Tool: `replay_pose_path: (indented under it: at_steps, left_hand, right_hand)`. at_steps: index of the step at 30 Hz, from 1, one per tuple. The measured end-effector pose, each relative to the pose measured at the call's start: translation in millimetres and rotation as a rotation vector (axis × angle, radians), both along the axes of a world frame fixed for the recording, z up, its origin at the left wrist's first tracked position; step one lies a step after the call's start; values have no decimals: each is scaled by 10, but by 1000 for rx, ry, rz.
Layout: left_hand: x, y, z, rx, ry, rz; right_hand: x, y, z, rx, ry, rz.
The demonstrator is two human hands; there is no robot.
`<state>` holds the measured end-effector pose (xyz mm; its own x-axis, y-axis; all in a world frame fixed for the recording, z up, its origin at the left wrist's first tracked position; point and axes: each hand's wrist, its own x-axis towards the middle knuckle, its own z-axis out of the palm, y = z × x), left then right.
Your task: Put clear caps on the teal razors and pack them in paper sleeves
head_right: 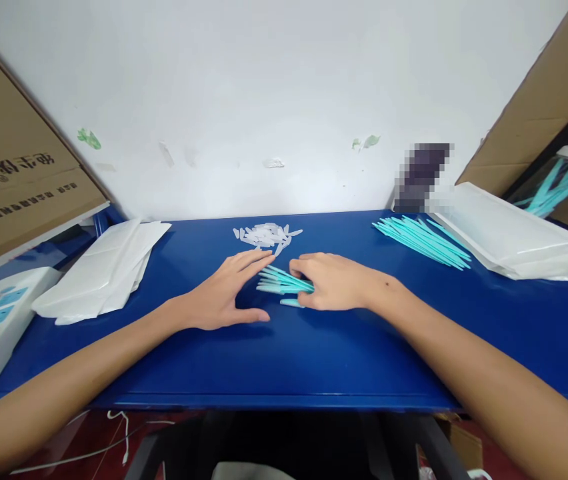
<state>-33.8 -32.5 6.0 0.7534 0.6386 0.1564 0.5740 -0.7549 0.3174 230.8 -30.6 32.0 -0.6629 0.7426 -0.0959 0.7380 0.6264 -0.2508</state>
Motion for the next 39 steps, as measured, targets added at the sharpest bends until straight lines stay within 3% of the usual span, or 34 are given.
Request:
replay_pose_path:
  at_steps: [7, 21, 28, 35, 39]
  left_hand:
    - [195, -104, -116, -54, -42, -14]
    - [186, -28, -129, -123, -155, -9]
    - [199, 9, -206, -139, -361, -41]
    - [173, 17, -218, -83, -371, -107]
    - [165, 34, -207, -93, -380, -130]
  right_hand:
    - [-132, -78, -51, -12, 137, 127]
    - [-101, -191, 83, 9, -41, 62]
    - [-293, -219, 14, 75, -175, -19]
    - [-339, -178, -40, 186, -225, 20]
    - [-318, -215, -21, 159, -240, 21]
